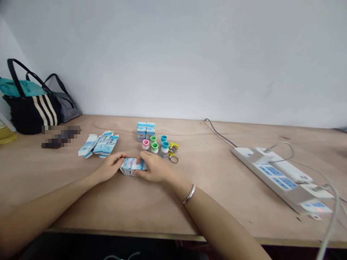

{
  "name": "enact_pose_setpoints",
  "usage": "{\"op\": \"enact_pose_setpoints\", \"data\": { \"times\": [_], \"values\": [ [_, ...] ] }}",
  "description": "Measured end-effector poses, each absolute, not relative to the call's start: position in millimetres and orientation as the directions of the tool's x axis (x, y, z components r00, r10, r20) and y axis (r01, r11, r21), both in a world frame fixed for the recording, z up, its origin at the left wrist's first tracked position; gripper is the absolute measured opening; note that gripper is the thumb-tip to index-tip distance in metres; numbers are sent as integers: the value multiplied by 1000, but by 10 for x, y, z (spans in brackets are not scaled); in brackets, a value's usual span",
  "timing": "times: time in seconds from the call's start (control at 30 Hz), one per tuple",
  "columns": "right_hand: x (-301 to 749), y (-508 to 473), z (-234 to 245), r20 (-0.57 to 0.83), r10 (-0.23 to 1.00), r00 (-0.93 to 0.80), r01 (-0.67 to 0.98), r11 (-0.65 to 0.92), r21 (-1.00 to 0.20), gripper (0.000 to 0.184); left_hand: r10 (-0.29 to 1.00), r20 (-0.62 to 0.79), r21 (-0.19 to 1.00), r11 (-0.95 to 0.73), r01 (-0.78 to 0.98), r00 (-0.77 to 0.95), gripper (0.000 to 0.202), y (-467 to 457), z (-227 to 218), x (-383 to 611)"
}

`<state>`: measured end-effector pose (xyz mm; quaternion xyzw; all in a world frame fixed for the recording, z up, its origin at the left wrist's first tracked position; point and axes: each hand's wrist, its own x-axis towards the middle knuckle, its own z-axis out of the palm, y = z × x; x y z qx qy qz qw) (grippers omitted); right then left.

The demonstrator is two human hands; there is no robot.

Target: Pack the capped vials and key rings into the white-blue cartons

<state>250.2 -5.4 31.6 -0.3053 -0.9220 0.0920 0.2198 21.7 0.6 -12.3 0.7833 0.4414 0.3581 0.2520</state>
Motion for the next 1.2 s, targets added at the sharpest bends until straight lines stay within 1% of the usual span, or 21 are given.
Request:
{"op": "enact_pose_setpoints", "data": {
  "times": [0.13,0.17,0.23,0.33,0.37,0.47,0.6,0.67,0.73,0.8,0.9,0.97,1.0,1.07,1.2],
  "values": [
    [2536,-51,247,445,593,-672,549,801,-238,27,836,442,607,-546,577,326,32,-44,-44,178],
    [2537,-56,236,472,585,-660,561,801,-208,27,814,473,568,-574,589,337,31,-66,-7,174],
    [2528,-71,225,504,561,-657,584,801,-132,29,753,509,477,-650,592,416,34,-111,61,175],
    [2506,-98,229,472,538,-698,603,797,-17,28,659,493,336,-746,575,568,50,-152,98,186],
    [2502,-104,233,445,532,-720,599,801,11,27,642,477,300,-761,576,600,52,-155,89,187],
    [2515,-115,240,367,502,-783,553,832,41,26,623,435,252,-778,576,651,44,-135,42,183],
    [2550,-124,236,289,482,-827,502,865,-6,32,564,398,205,-824,529,723,29,-113,7,179],
    [2560,-131,241,259,491,-832,493,868,-61,31,539,399,177,-839,514,742,25,-113,1,186],
    [2564,-135,265,278,516,-810,496,856,-144,30,541,440,187,-836,515,717,24,-114,0,202],
    [2565,-132,309,371,562,-739,501,827,-255,28,562,519,254,-821,511,644,25,-108,12,229],
    [2559,-106,370,528,658,-536,498,752,-432,20,641,597,431,-763,481,482,30,-90,54,275],
    [2553,-80,372,547,713,-438,515,698,-498,15,690,592,516,-722,462,417,31,-75,77,296],
    [2551,-66,357,530,732,-428,532,679,-506,11,699,581,528,-714,460,418,30,-68,79,300],
    [2551,-45,302,479,749,-458,578,660,-480,8,683,565,485,-728,484,462,26,-54,64,296],
    [2564,-42,197,363,718,-594,614,696,-372,11,613,544,277,-776,567,572,18,-45,0,280]
  ]
}}
